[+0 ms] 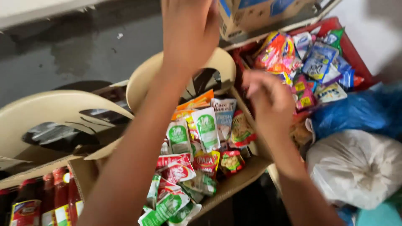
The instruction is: Organizing and placing various condiment and food pouches onto a shelf in a grocery store.
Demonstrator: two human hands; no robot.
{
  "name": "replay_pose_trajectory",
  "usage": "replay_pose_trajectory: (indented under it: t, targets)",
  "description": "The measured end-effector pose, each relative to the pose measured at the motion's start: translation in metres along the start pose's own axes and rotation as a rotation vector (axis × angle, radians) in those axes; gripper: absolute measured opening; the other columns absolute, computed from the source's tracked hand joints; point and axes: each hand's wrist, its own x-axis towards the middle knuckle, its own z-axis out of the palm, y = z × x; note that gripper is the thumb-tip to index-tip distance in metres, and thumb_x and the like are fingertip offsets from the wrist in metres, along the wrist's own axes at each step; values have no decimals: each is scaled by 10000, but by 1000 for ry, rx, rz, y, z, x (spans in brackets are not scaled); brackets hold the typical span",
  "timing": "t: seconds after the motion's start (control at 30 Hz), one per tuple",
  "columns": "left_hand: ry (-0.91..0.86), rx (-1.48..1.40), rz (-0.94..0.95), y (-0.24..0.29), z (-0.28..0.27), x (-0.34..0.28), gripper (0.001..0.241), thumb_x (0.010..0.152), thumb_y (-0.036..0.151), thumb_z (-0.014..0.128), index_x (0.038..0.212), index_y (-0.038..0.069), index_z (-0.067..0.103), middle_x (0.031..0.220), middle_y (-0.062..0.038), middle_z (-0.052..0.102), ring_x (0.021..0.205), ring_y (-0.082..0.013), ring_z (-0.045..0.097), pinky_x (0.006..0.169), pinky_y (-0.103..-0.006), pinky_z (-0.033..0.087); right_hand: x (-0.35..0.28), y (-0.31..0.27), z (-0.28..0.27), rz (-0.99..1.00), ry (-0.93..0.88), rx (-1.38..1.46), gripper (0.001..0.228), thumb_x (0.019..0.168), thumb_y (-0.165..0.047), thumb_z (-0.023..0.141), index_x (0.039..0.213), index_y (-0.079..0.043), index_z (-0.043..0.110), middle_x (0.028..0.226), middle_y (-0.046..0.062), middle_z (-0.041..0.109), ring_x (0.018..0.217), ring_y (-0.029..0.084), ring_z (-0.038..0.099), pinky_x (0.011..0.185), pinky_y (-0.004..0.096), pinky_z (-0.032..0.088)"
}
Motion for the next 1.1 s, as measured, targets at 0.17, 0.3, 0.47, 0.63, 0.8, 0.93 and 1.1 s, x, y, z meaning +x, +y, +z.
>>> replay_pose_trajectory:
  t: [0.17,0.3,0.47,0.63,0.8,0.93,1.1]
  targets:
    - [-86,-657,-335,40,-24,-136,334,1045,73,586,1358,-26,525,1270,-183,609,1208,-373,603,1082,-471,481,-104,35,31,374,72,214,197,1059,-75,594,1234,-18,665,1131,45,715,1018,97,674,906,244,535]
    - [-254,-722,-447,70,25,-240,293,951,21,602,1241,38,641,1344,-154,668,1283,-357,625,1102,-417,504,-166,76,42,515,99,205,212,1049,-47,600,1242,-6,675,1116,47,707,970,90,629,870,244,513]
    - [-400,-831,-486,95,75,-300,406,915,4,620,1319,21,583,1392,-214,615,1285,-439,599,1089,-454,490,-211,114,50,552,68,81,277,1035,-10,563,1303,13,628,1201,76,687,1101,139,629,981,274,500]
    - [-456,-738,-554,99,90,-306,606,917,-10,567,1486,-34,361,1512,-362,401,1313,-550,486,1050,-502,468,-200,126,58,588,-74,-14,408,977,-6,531,1384,-12,566,1266,136,694,1182,204,654,1042,319,494]
    - [-455,-692,-722,95,78,-290,681,919,32,541,1515,-89,235,1500,-404,374,1275,-576,496,1012,-518,491,-185,142,66,549,-167,-191,447,979,-59,614,1415,-17,525,1348,199,646,1256,297,618,1069,370,458]
    - [-409,-659,-863,93,78,-295,717,947,104,548,1532,-104,189,1420,-398,471,1173,-544,583,958,-541,508,-168,138,73,558,-171,-209,542,938,-104,669,1440,-7,488,1331,216,628,1248,347,612,1059,390,458]
    - [-533,-629,-932,87,76,-286,724,959,148,530,1573,-40,197,1271,-384,602,1125,-526,619,949,-550,500,-174,150,76,504,-115,-240,661,888,-134,753,1436,39,428,1315,258,592,1212,385,595,1012,415,465]
